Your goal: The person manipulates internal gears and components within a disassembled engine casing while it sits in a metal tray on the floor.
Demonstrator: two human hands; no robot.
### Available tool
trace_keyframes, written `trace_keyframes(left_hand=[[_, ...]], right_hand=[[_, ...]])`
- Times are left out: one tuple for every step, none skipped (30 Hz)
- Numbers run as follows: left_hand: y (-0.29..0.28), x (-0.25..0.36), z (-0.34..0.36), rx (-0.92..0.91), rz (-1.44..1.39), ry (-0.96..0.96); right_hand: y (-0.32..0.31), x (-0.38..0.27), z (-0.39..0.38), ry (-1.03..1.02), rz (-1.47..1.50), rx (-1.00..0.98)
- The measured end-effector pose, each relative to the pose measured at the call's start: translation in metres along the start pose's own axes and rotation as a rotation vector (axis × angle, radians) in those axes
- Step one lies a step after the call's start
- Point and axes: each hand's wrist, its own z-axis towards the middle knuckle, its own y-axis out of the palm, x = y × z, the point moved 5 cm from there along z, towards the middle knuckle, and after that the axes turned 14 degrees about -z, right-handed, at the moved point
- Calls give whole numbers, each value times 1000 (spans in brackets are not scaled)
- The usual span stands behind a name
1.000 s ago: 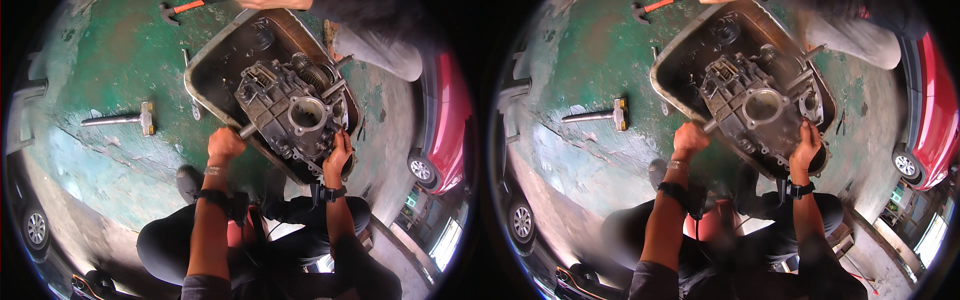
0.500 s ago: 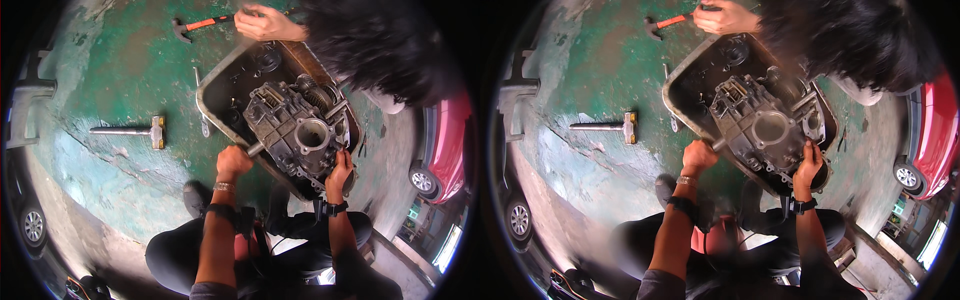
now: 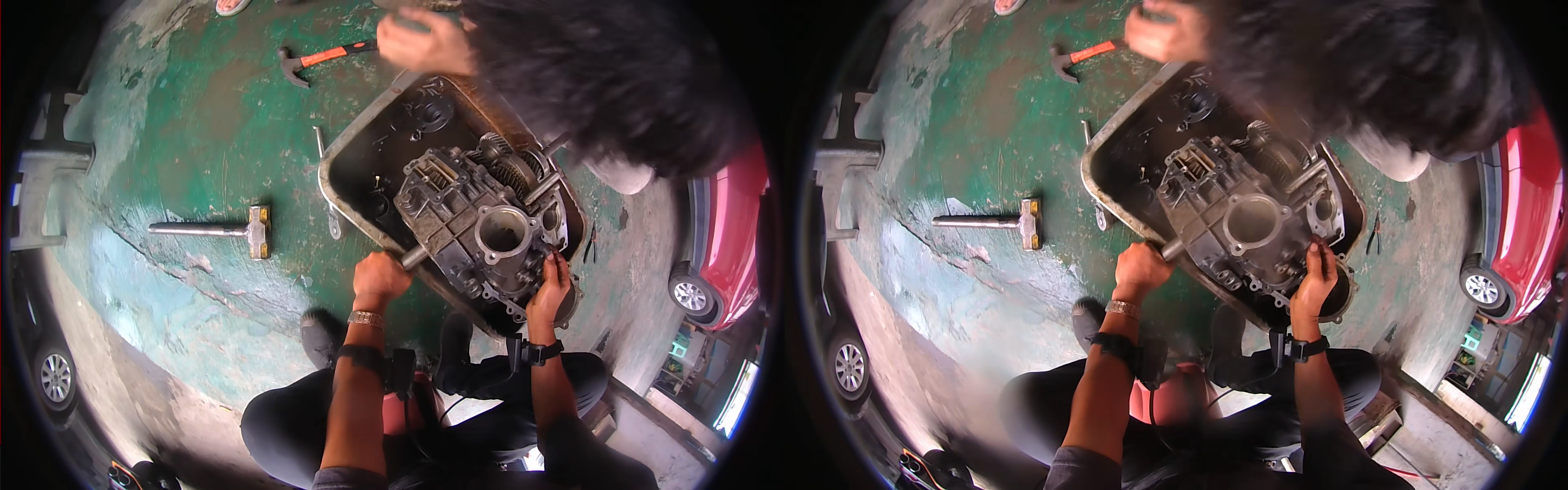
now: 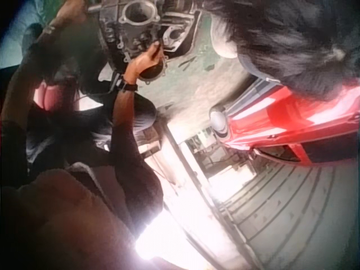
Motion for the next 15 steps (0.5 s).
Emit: trace_keyframes(left_hand=[[-2,2,-1,5,-14,0],[-4,4,-3,11,-27,-2],[-3,2,-3,11,-26,0],[-2,-1,-2,11,-18,-4],[-2,-1,-2,11,-10,-8],[-2,0,-2,11,-10,-7],[-2,0,-2,9,-14,-12],[-3,1,-3,6,-17,-17],[-2,1,-2,5,-17,-15],[0,-1,0,10,-20,-16],[0,-1,0,15,-22,-18],[0,-2,0,16,-21,-18],[-1,-1,0,25,-33,-8],[-1,-1,0,31,-45,3],[-1,-1,0,30,-44,4]], right_hand=[[-1,0,1,4,6,-3],[-1,1,0,10,12,-8],[-3,3,-1,9,13,-6],[-4,6,-1,47,33,-14],[-3,8,-1,84,52,-22],[-3,7,-2,83,52,-21],[-2,5,-3,95,53,-17],[-1,3,-4,106,53,-12],[0,5,-6,105,53,-10],[-2,9,-9,111,67,21],[-3,12,-12,118,83,51],[-3,12,-13,119,84,52],[-2,10,-14,114,84,41],[-2,9,-15,110,82,33],[-2,9,-15,110,83,35]])
